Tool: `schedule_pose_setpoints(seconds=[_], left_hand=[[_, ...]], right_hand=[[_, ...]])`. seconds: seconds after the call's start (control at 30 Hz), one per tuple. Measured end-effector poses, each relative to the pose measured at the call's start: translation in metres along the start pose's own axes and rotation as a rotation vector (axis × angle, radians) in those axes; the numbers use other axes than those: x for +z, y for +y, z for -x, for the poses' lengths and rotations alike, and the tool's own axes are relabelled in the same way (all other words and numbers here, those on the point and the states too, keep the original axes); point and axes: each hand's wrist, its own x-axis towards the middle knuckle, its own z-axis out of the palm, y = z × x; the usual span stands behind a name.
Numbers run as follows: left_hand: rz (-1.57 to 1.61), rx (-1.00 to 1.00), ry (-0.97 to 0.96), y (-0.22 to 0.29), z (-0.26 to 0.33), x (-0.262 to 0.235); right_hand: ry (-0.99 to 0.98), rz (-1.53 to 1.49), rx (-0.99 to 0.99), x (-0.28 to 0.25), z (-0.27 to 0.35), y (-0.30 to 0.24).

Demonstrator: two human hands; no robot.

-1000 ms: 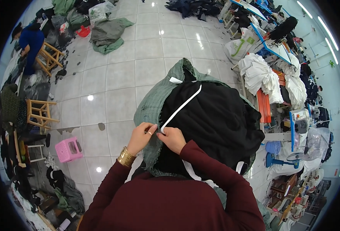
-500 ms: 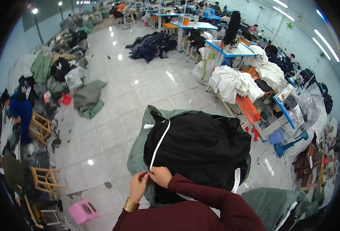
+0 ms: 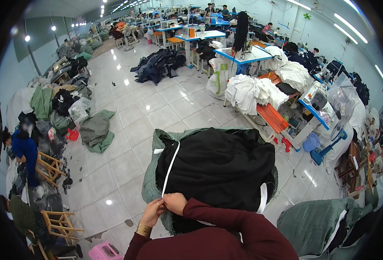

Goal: Tying and securing a large green sack filled with black garments using white plastic straps.

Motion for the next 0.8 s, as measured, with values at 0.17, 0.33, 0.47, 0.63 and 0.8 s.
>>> schedule_pose_setpoints(seconds=[0.17, 0.33, 0.47, 0.63, 0.8], left_hand=[[0.254, -0.158, -0.091, 0.017, 0.019, 0.017], [0.323, -0.105, -0.020, -0.002, 0.008, -0.001], [-0.158, 0.176, 0.292, -0.009, 0.003, -0.002], [-0.603, 0.572, 0.492, -0.020, 0.004, -0.001], [-0.429, 0.352, 0.304, -0.021, 0.006, -0.009]], right_hand=[[-0.040, 0.068, -0.021, 0.002, 0.001, 0.003], [-0.095, 0.004, 0.013, -0.016, -0.010, -0.013], [-0.212, 0.315, 0.029, -0.054, -0.004, -0.021], [-0.053, 0.362, 0.040, -0.146, -0.007, -0.044], [0.082, 0.194, -0.074, -0.147, -0.005, -0.054]])
